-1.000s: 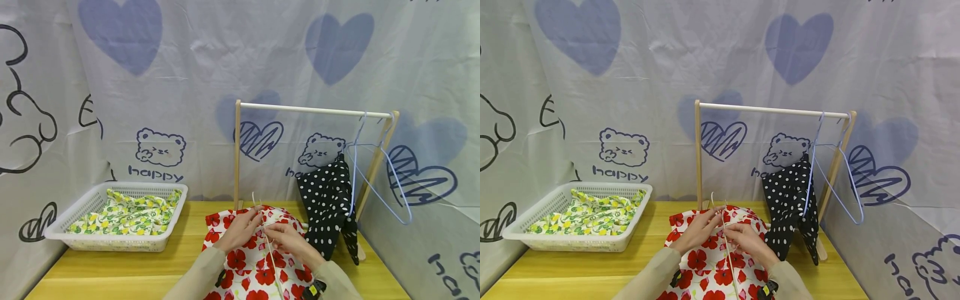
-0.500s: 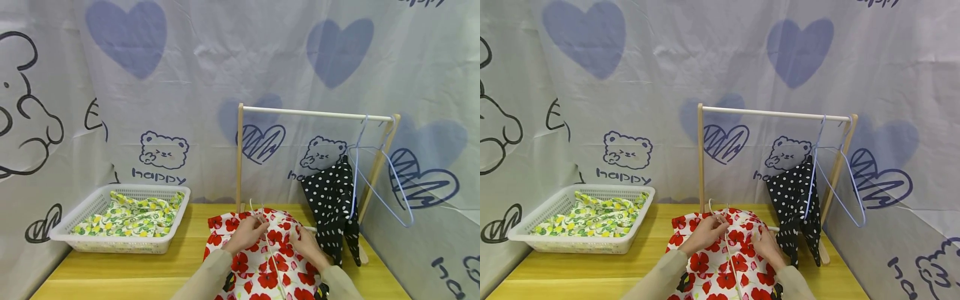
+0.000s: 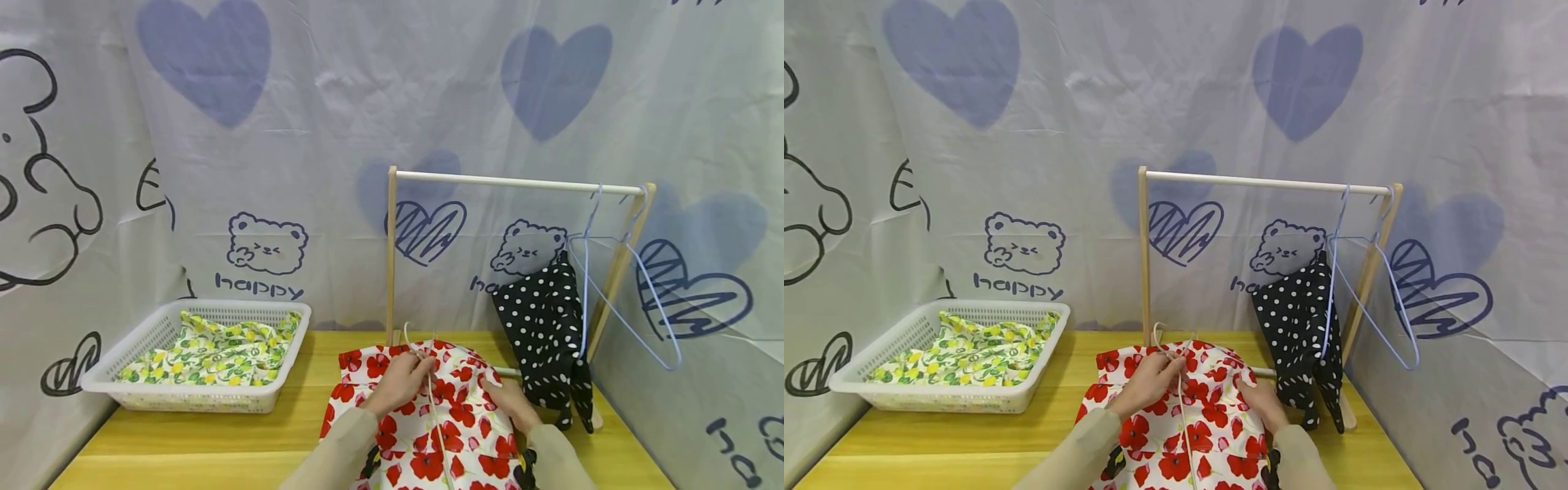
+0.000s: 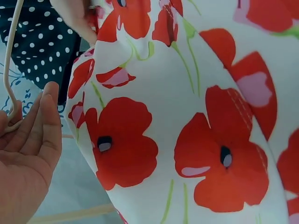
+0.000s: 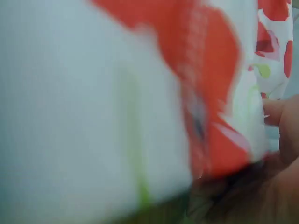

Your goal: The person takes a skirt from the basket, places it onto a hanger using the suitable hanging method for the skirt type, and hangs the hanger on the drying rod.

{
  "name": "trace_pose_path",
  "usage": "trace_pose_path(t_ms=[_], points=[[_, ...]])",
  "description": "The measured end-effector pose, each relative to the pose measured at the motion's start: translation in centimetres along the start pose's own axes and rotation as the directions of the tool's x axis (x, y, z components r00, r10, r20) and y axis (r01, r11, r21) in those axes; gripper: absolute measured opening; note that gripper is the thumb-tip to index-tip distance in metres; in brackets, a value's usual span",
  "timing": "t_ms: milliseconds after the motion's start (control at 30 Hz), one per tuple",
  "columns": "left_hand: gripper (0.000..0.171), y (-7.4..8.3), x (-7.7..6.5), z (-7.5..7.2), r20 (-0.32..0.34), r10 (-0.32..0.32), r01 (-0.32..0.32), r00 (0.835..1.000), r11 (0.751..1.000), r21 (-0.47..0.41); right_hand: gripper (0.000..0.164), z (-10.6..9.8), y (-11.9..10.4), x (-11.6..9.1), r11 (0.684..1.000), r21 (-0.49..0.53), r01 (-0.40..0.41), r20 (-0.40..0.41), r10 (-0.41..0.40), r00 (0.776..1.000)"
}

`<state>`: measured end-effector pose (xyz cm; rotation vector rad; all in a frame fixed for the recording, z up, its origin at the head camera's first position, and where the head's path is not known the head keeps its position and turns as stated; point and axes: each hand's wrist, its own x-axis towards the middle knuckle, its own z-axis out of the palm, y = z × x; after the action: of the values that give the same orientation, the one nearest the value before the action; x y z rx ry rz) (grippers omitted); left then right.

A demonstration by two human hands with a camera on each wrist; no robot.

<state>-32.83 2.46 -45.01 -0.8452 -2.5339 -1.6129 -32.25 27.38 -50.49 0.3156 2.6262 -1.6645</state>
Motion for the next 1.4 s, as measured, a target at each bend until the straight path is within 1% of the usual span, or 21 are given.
trace_pose_path(t_ms=[100,167,233,300,367,433,533,633,700,767,833,900,967,1033,1100,1133,1233,1333,1400], points=[[0.039,0.2,0.0,-0.4,0.005,0.004,-0.004,1.0,0.999,0.037,0.043,0.0,-0.1,0.1,0.995,0.098,-0.002,0.021,0.0,1.0],[0.04,0.3,0.0,-0.8,0.007,0.0,-0.001,1.0,0.999,0.053,0.041,-0.2,-0.2,0.2,0.99,0.14,0.009,0.022,-0.013,1.0],[0.041,0.4,0.1,-1.3,0.009,-0.002,0.001,1.0,0.998,0.07,0.04,-0.4,-0.1,0.3,0.987,0.155,0.029,0.002,-0.03,1.0],[0.042,0.4,0.1,-1.9,0.014,-0.004,0.003,1.0,0.997,0.071,0.041,-0.7,0.1,0.5,0.989,0.139,0.041,-0.031,-0.037,0.999],[0.042,0.4,0.1,-2.3,0.013,0.0,-0.001,1.0,0.997,0.076,0.044,-0.9,0.3,0.7,0.995,0.096,0.034,-0.079,-0.027,0.997],[0.044,0.3,0.1,-2.5,0.013,0.009,-0.01,1.0,0.997,0.08,0.048,-0.9,0.4,0.7,0.999,0.032,0.036,-0.125,-0.031,0.992],[0.045,0.4,0.0,-2.6,0.014,0.019,-0.02,1.0,0.997,0.081,0.057,-0.4,0.1,0.6,0.998,-0.062,0.033,-0.156,-0.043,0.987],[0.047,0.9,0.1,-2.7,0.031,0.049,-0.052,0.998,0.992,0.114,0.063,0.4,-0.5,0.4,0.983,-0.159,0.093,-0.153,-0.118,0.981],[0.045,1.4,0.2,-2.8,0.045,0.077,-0.083,0.996,0.984,0.158,0.065,0.9,-1.0,0.3,0.97,-0.197,0.14,-0.149,-0.17,0.974],[0.044,2.1,0.4,-2.8,0.054,0.111,-0.12,0.992,0.971,0.206,0.062,1.6,-1.6,0.3,0.954,-0.23,0.191,-0.149,-0.229,0.962],[0.042,2.6,0.6,-2.9,0.055,0.125,-0.135,0.991,0.963,0.235,0.057,2.2,-2.4,0.3,0.939,-0.26,0.225,-0.154,-0.27,0.95],[0.041,2.9,0.7,-2.9,0.053,0.134,-0.144,0.989,0.955,0.259,0.054,2.9,-3.3,0.5,0.916,-0.306,0.259,-0.158,-0.317,0.935],[0.041,3.0,0.7,-2.8,0.051,0.136,-0.145,0.989,0.953,0.268,0.051,3.5,-4.0,0.6,0.883,-0.359,0.302,-0.148,-0.374,0.916],[0.043,2.8,0.6,-2.8,0.048,0.131,-0.14,0.99,0.951,0.275,0.048,4.1,-4.6,0.7,0.848,-0.41,0.335,-0.119,-0.414,0.902],[0.045,2.5,0.5,-2.8,0.032,0.123,-0.127,0.992,0.952,0.278,0.044,4.5,-4.9,0.8,0.827,-0.437,0.355,-0.071,-0.425,0.902],[0.045,2.3,0.4,-2.8,0.017,0.115,-0.116,0.993,0.954,0.278,0.043,4.7,-5.0,0.8,0.822,-0.445,0.356,-0.042,-0.416,0.908],[0.046,1.8,0.1,-2.8,-0.03,0.085,-0.074,0.996,0.959,0.274,0.039,5.0,-4.6,0.7,0.822,-0.465,0.328,0.035,-0.353,0.935],[0.046,1.3,-0.2,-2.8,-0.059,0.056,-0.039,0.997,0.964,0.261,0.039,5.0,-3.9,0.6,0.822,-0.476,0.312,0.087,-0.309,0.947],[0.046,1.1,-0.3,-2.9,-0.057,0.05,-0.034,0.997,0.969,0.245,0.04,4.9,-3.6,0.5,0.828,-0.465,0.313,0.094,-0.305,0.948]])
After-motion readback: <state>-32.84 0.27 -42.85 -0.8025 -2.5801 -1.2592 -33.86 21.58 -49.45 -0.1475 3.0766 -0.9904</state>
